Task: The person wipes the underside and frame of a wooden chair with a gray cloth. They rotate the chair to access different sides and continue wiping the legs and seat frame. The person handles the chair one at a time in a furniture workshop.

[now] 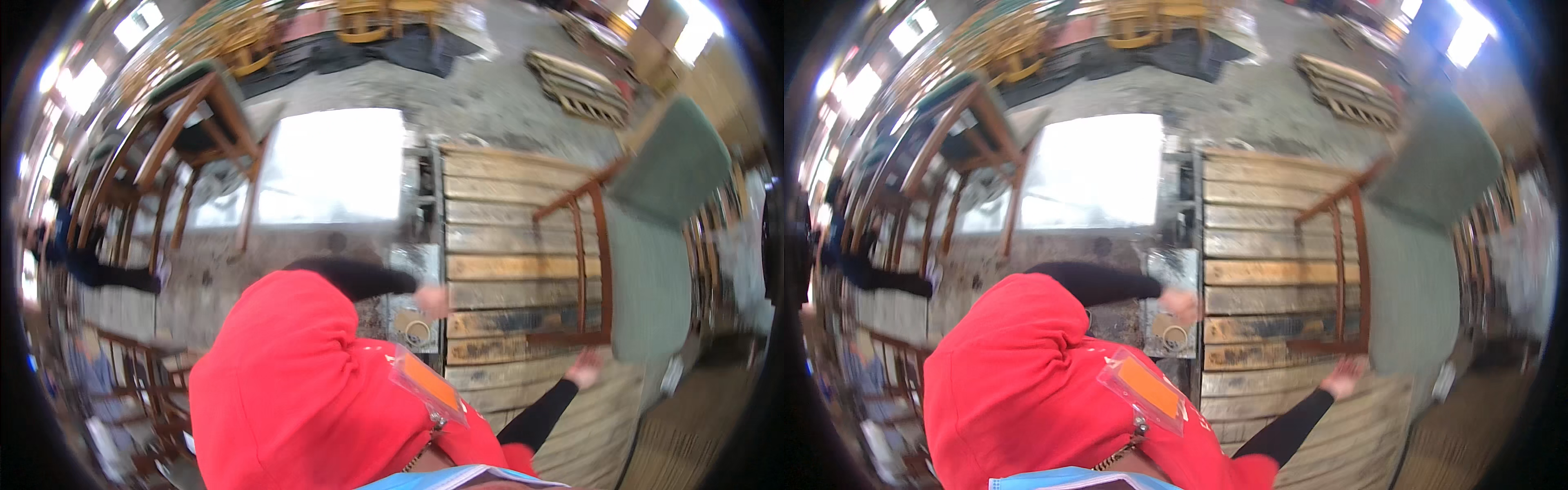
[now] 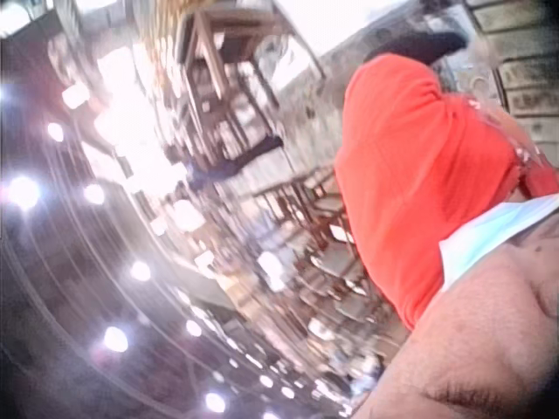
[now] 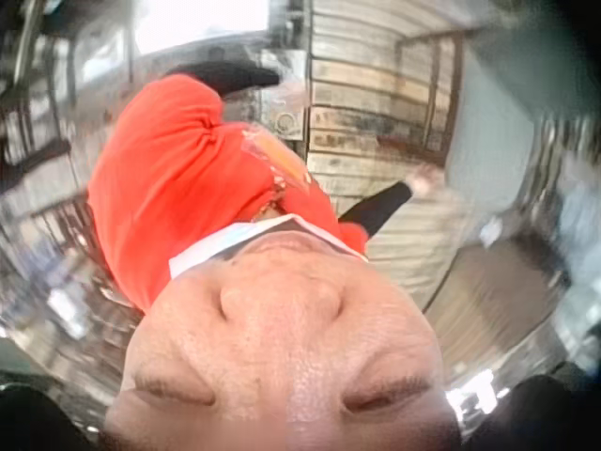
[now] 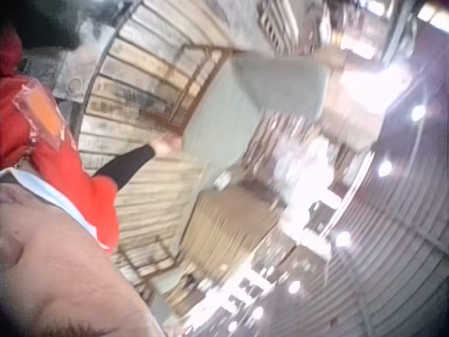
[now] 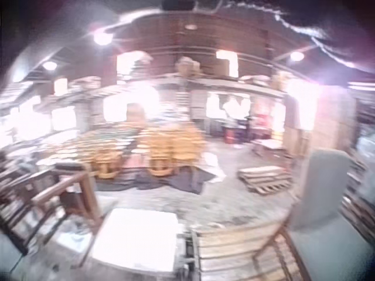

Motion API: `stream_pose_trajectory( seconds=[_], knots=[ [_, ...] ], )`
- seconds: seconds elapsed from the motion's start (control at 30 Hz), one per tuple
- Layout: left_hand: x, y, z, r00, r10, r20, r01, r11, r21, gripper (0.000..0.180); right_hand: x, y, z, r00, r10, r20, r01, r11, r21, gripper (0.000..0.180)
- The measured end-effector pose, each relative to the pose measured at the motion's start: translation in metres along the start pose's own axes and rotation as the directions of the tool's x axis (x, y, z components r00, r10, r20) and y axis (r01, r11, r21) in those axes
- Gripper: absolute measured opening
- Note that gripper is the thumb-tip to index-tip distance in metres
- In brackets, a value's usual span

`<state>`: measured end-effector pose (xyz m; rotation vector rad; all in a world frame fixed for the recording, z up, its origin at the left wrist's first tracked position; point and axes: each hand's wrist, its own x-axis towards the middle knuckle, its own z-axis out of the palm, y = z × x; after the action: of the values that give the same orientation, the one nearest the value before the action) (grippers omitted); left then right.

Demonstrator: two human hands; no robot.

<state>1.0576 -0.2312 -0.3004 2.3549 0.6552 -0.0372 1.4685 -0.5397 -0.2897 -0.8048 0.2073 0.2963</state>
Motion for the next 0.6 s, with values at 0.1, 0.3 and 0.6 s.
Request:
stream_pose_trajectory(
  seconds=[0.1,0.3,0.6],
  knots=[
    [-0.241,-0.104,-0.011,0.632,-0.629,0.453,0.663,0.741,0.105,0.039,-0.107,0.081,-0.062,0.973,-0.064,-0.222,-0.001,0.959,-0.282,0.029],
    [-0.549,-0.16,-0.083,0.145,-0.898,0.416,0.968,0.042,-0.248,0.042,-0.355,0.252,-0.028,0.644,0.756,-0.116,-0.444,0.247,-0.861,0.035],
    [-0.637,-0.245,-0.136,0.205,-0.91,-0.359,0.42,0.414,-0.808,0.042,-0.523,0.413,0.243,0.428,0.852,0.301,-0.253,0.433,-0.865,0.042]
  ],
)
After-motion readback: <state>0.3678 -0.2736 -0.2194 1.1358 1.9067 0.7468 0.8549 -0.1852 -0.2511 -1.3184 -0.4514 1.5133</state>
